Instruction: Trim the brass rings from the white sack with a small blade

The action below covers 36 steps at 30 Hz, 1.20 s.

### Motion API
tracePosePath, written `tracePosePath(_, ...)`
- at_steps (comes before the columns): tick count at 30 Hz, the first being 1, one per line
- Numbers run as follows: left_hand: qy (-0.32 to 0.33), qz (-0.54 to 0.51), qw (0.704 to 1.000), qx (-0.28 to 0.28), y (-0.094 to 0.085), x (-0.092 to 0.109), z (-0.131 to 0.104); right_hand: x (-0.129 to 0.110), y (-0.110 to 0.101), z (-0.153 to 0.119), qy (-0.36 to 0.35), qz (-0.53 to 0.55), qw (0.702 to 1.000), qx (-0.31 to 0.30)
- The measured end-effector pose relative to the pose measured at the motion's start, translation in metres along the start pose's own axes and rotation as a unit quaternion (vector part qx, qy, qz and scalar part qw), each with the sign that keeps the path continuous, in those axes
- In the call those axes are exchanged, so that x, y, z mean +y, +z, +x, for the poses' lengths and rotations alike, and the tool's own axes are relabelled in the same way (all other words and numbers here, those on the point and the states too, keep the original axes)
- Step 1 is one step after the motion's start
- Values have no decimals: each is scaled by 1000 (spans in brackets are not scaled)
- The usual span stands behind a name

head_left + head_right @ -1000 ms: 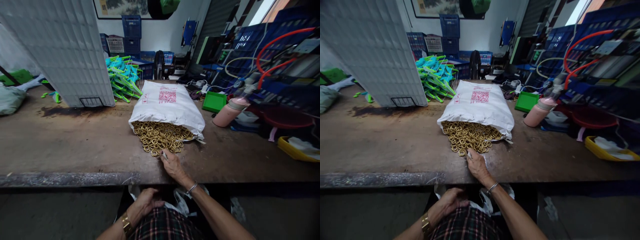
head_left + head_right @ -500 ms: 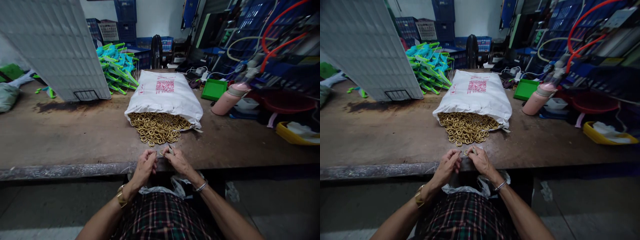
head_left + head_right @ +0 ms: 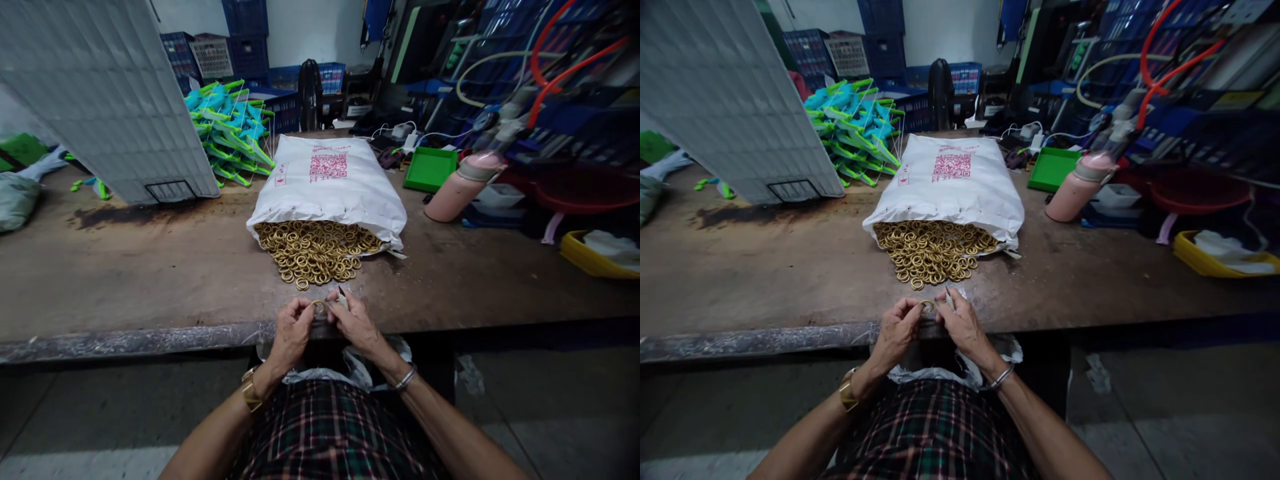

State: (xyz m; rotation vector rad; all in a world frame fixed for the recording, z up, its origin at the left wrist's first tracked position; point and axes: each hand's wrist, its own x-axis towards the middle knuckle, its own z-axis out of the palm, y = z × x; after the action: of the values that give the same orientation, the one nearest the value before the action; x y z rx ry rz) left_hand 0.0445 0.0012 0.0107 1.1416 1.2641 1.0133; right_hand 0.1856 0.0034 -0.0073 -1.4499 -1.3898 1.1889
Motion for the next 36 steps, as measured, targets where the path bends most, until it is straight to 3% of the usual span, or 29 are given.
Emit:
tracePosePath(4,104,89,991,1,2,-3,-4,-5,2,-1,1,-3,1000,-23)
tracePosePath(7,131,104,985,-30,4,-4,-6,-12,5,0,6,-26,999,-23)
tracePosePath(9,101,79,990,-52,3,-4,-7,-15,6,2,12,-36,999,-21)
tracePosePath(14,-70,-7,989,-133,-3,0,-5,-14,10,3,5,-48,999,-5)
tracePosePath(17,-91,-52,981,-161,-5,0,-5,-12,11,3,14,-35,999,-18)
tracePosePath(20,-100,-105,977,-156,-6,-2,-7,-10,10,4,21,-31,999,-16)
tracePosePath(24,-105,-134,978,-118,-6,-4,-8,-10,5,1,-42,-154,987,12)
tracePosePath(29,-63,-98,988,-98,-7,-5,-6,-10,3,-5,-103,-289,948,-84)
tracePosePath(36,-22,-44,994,-94,-11,-13,-6,-7,8,-4,-121,-379,910,-113)
